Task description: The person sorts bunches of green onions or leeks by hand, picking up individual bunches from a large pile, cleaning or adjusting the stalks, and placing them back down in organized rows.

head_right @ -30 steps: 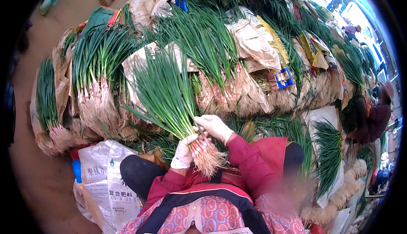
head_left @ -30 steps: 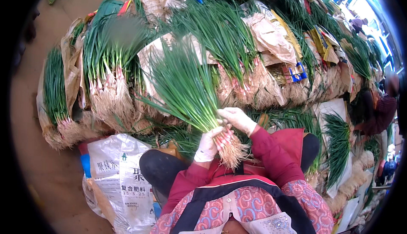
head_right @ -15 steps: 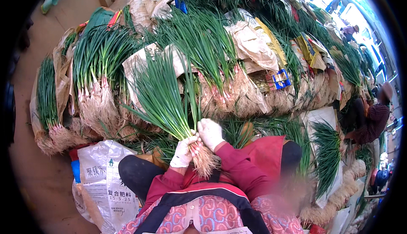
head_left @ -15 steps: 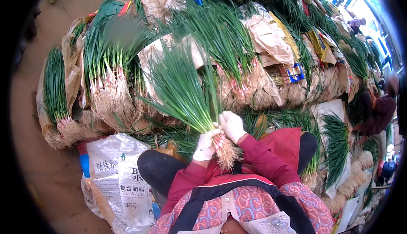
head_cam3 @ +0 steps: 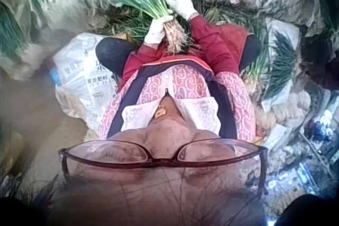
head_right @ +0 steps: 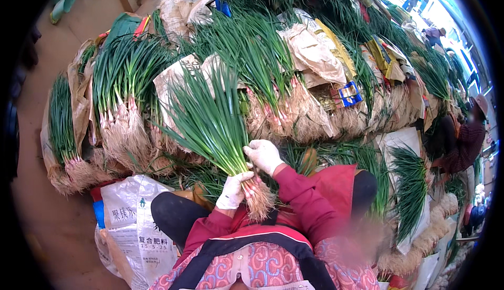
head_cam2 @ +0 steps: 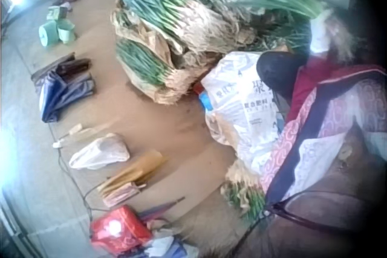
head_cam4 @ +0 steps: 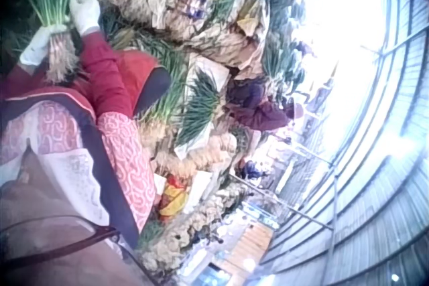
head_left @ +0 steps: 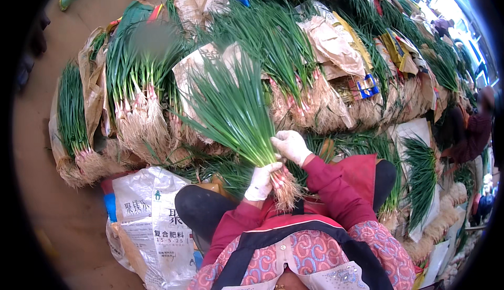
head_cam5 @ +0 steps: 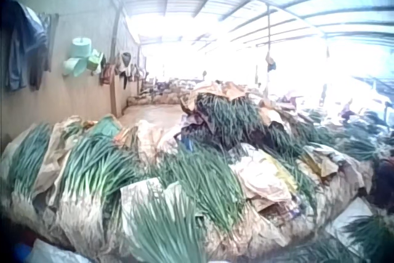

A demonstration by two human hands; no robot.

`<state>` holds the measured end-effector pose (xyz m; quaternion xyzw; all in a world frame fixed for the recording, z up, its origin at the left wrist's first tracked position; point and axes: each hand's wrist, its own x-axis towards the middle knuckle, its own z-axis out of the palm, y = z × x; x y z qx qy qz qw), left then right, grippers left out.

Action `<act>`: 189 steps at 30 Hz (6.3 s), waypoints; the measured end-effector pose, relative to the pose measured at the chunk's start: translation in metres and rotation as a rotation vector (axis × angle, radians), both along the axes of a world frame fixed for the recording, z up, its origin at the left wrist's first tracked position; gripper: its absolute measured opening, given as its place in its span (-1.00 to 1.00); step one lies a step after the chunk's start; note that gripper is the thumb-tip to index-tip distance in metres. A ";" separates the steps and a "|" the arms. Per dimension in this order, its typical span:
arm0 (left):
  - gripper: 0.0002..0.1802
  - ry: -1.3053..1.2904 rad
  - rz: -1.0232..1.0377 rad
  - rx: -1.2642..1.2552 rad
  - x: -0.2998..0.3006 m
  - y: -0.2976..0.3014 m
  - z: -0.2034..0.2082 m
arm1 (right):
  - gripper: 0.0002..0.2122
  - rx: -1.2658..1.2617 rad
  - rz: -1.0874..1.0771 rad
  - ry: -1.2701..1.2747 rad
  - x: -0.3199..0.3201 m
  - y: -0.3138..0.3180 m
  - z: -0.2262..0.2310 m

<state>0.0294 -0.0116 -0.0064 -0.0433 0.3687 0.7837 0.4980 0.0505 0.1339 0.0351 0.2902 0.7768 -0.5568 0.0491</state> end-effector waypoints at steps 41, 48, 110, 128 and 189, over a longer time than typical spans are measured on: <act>-0.49 -0.128 0.075 0.372 -0.022 -0.004 0.012 | -0.84 -0.347 -0.136 0.257 -0.065 0.131 0.006; -0.54 -0.073 0.098 0.330 -0.025 -0.004 0.011 | -0.85 -0.028 -0.061 0.227 -0.030 0.102 -0.004; -0.59 -0.051 0.046 0.304 -0.018 -0.006 0.004 | -0.74 0.841 -0.122 -0.063 -0.029 0.085 -0.057; -0.68 -0.015 0.001 0.183 -0.016 -0.004 0.002 | -0.73 -0.728 0.024 0.051 -0.016 -0.001 -0.007; -0.70 -0.032 0.008 0.218 -0.012 0.006 -0.009 | -0.81 0.240 0.028 0.218 0.060 -0.004 -0.010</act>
